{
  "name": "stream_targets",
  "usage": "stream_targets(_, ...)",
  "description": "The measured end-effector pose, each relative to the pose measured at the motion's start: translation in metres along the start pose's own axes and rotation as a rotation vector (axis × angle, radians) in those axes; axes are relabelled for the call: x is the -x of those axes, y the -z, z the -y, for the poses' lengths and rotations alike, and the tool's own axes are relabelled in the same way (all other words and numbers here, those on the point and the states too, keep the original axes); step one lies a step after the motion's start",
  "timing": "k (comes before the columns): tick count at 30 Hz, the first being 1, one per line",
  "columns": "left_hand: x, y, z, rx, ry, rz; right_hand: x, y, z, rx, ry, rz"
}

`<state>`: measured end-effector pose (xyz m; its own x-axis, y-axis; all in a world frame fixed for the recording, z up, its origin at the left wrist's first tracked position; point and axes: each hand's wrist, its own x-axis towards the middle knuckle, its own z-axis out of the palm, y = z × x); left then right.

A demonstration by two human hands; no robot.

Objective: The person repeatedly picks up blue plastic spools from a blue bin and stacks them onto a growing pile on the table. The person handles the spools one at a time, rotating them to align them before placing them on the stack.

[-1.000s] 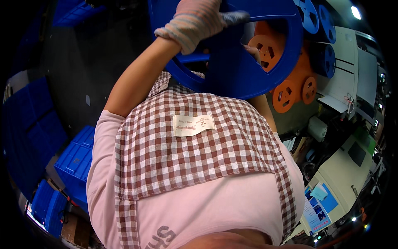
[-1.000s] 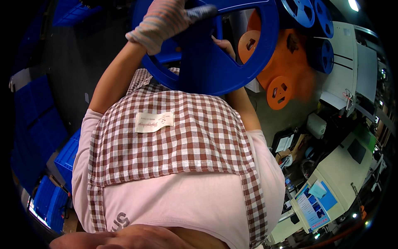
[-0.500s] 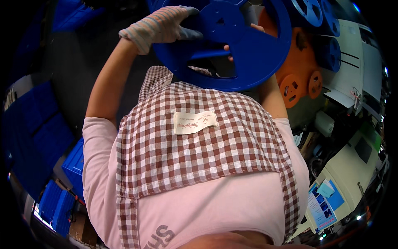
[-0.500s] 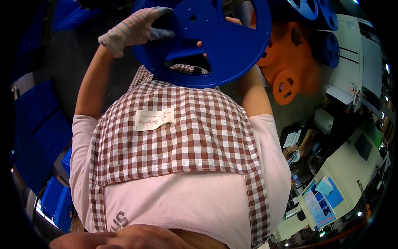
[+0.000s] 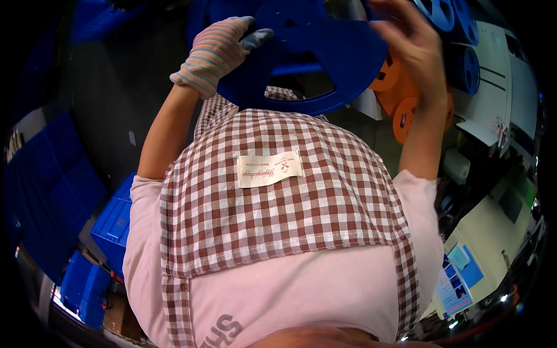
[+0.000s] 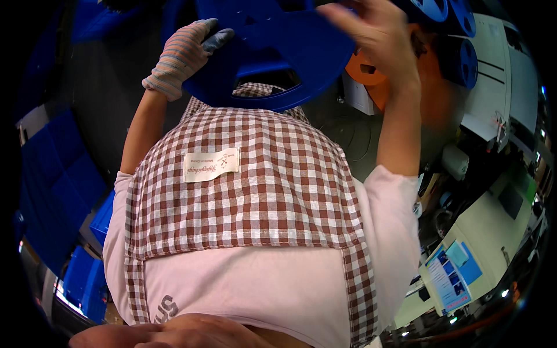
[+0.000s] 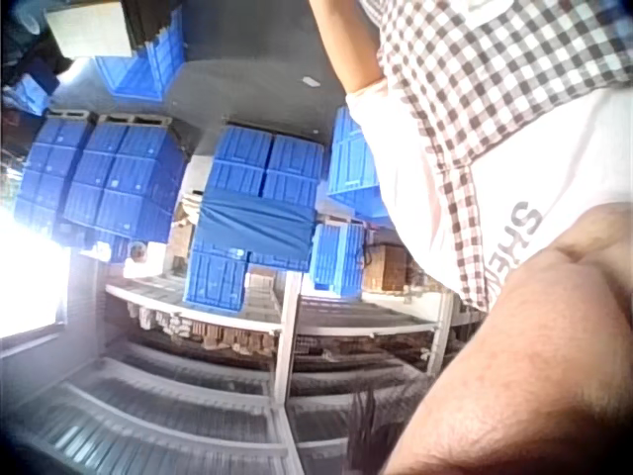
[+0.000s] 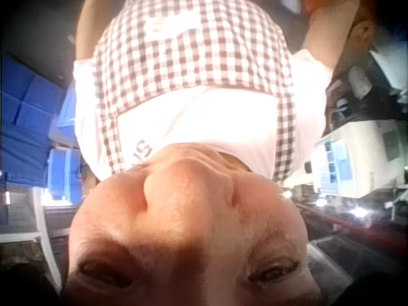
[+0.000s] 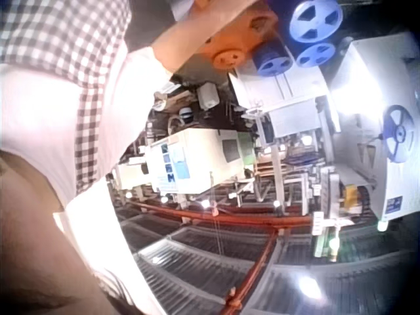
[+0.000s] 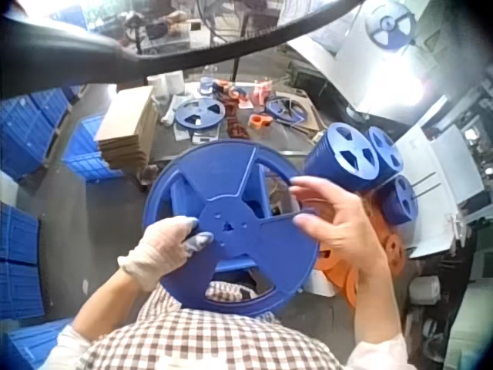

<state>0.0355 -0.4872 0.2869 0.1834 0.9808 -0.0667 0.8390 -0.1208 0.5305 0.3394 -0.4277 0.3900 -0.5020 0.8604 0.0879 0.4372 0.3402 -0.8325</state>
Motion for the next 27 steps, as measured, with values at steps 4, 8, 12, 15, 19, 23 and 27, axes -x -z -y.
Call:
stream_targets(4, -0.008, -0.01, 0.004, 0.006, -0.013, 0.055, -0.027, -0.021, -0.029, 0.561, 0.233, 0.195)
stream_targets(8, -0.005, -0.012, -0.002, 0.002, -0.011, 0.041, -0.02, -0.034, -0.026, 0.643, 0.107, 0.341)
stream_targets(12, 0.003, -0.006, -0.007, 0.089, 0.003, 0.02, -0.014, -0.051, -0.04, 0.818, 0.058, 0.351)
stream_targets(15, 0.005, -0.003, -0.013, 0.067, -0.014, -0.002, -0.016, -0.048, -0.046, 0.526, 0.029, 0.248)
stream_targets(19, 0.005, -0.011, -0.006, 0.04, -0.037, 0.018, -0.018, -0.05, -0.043, 0.371, -0.048, -0.006)
stream_targets(23, 0.012, -0.01, -0.002, -0.002, -0.024, -0.006, -0.006, -0.067, -0.008, 0.557, 0.082, -0.144)
stream_targets(27, 0.011, -0.01, -0.008, 0.012, -0.046, -0.023, 0.004, -0.097, -0.01, 0.703, 0.06, -0.008)
